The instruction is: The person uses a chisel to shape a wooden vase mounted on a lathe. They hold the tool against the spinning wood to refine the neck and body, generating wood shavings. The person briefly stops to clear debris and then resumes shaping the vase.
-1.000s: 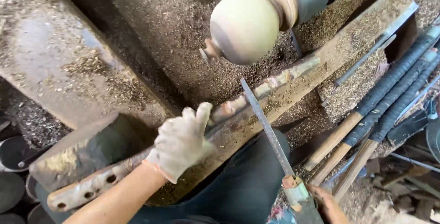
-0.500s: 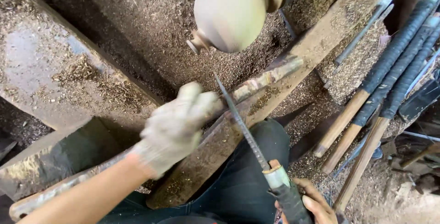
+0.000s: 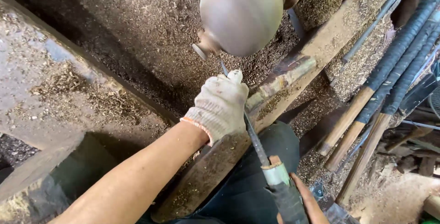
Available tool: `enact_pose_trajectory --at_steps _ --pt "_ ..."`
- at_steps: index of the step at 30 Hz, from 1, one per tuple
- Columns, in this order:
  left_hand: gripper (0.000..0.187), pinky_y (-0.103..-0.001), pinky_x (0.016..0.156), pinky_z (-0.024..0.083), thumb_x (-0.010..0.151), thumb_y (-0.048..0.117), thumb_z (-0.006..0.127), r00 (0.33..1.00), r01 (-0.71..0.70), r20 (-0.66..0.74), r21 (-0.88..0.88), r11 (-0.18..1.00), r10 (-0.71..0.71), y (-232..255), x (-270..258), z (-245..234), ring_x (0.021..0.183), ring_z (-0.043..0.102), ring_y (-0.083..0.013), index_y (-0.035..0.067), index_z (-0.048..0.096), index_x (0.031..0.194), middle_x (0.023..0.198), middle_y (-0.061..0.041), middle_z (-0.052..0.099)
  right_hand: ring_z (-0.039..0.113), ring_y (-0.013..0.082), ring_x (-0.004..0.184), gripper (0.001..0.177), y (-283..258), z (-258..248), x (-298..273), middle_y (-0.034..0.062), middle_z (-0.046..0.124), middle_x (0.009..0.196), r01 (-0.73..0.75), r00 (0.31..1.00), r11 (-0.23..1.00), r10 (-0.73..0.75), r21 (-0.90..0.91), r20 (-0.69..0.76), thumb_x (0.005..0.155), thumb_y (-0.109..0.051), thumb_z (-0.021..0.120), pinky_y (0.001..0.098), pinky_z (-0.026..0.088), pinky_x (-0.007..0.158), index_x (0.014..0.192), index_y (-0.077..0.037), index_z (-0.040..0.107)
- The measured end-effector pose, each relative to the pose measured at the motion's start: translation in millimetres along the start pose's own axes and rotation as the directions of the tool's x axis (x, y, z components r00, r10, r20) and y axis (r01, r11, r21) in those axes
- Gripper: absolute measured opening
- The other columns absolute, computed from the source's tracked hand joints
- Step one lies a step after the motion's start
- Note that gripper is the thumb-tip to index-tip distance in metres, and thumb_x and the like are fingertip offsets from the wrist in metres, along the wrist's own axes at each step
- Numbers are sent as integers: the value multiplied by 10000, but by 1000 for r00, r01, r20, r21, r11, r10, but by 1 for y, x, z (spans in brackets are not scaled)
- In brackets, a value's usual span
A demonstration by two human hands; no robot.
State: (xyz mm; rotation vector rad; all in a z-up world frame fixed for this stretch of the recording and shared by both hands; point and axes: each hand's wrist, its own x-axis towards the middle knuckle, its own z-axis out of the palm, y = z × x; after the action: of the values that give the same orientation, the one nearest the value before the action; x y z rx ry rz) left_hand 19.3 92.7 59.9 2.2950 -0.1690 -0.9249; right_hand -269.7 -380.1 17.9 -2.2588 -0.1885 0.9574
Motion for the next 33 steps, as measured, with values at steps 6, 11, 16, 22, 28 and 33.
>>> enact_pose_trajectory --at_steps 6,11,16,22,28,33 --pt "304 -498 871 528 618 182 792 991 -121 -48 32 992 122 -1 2 -4 977 620 -425 26 673 850 1047 -237 583 478 280 1413 840 85 35 -9 195 507 1513 -110 990 987 119 114 -75 767 -199 771 424 308 1193 1513 -33 422" --pt "350 -496 843 519 583 203 809 991 -95 -89 15 995 96 3 3 0 956 594 -436 39 668 857 1072 -224 556 545 226 1393 611 178 70 -25 139 567 1520 -381 918 905 394 189 -36 902 -110 617 370 363 1193 1501 -79 504" --pt "335 -493 857 516 596 224 804 992 -105 -61 96 990 111 9 10 3 973 602 -420 44 681 851 1060 -220 566 551 235 1364 676 77 40 -4 158 580 1480 -220 966 945 246 243 -81 847 -91 678 376 346 1179 1495 -54 487" --pt "344 -488 857 519 588 219 803 998 -43 -37 92 995 46 9 11 4 970 598 -417 41 682 856 1066 -219 556 552 245 1374 634 171 52 -12 154 575 1497 -344 936 873 349 346 50 910 -134 635 382 348 1185 1516 -63 463" --pt "352 -495 844 519 581 207 798 997 -51 -48 64 997 54 5 12 7 958 595 -415 33 668 858 1059 -216 539 540 228 1398 560 177 40 -15 136 559 1529 -388 919 839 382 381 93 975 -193 543 371 354 1194 1518 -76 471" --pt "345 -507 904 484 564 199 791 991 -114 -65 58 992 118 -2 15 7 978 592 -415 43 664 845 1045 -215 537 539 223 1394 587 170 49 -29 140 570 1517 -485 867 788 491 379 88 935 -164 589 370 344 1190 1505 -79 481"
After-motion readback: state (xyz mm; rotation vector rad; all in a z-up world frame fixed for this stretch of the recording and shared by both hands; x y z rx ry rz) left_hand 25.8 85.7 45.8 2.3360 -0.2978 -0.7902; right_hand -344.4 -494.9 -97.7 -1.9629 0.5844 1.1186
